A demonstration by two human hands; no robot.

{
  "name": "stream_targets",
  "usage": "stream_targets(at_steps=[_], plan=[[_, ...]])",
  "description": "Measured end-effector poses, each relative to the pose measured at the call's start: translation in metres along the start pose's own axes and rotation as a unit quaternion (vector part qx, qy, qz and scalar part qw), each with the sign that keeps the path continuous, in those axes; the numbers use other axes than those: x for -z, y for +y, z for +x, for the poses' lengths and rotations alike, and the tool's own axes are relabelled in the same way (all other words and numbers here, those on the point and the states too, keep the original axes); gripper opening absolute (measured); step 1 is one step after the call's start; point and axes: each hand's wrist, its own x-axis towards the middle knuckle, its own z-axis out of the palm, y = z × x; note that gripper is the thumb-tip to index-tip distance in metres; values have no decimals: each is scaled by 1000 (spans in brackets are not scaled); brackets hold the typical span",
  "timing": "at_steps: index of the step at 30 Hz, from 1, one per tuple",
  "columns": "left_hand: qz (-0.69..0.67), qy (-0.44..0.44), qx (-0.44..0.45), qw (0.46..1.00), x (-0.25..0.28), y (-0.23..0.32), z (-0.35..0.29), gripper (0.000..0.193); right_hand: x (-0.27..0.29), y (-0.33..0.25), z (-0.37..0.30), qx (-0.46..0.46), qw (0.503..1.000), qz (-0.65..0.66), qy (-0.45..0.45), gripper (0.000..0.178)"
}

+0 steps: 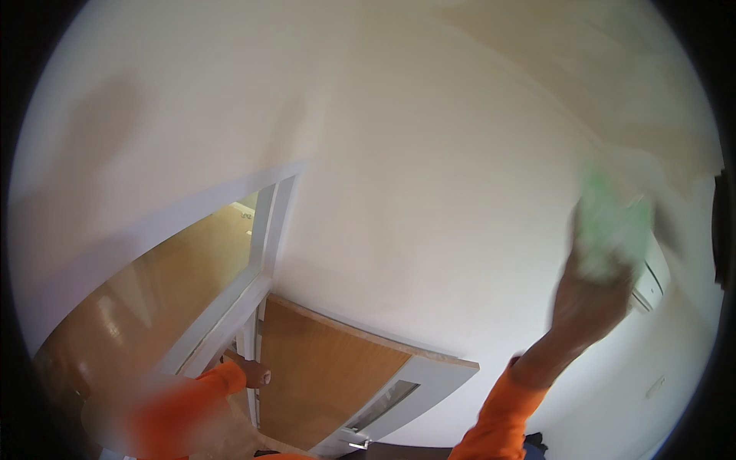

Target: The person scoops plaster from a container onto a green trowel and applies it to the upper wall near the ceiling. The person repeatedly reloads the trowel and smooths the plaster across the wall surface.

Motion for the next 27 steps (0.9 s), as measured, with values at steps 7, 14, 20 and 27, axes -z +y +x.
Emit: stream_targets(at_steps=[7, 14, 20, 27], plan=[[77, 17, -97, 992, 29, 4, 0, 38, 151, 2, -188, -232, 957, 69, 160, 34], [-169, -59, -130, 975, 25, 69, -19, 45, 225, -3, -332, -325, 865, -38, 380, 40], [-565, -240, -273, 741, -14, 267, 2, 55, 221, -32, -359, -329, 847, -128, 397, 39], [-661, -229, -240, 673, -57, 406, -5, 45, 228, -121, -385, -393, 743, -462, 283, 46]])
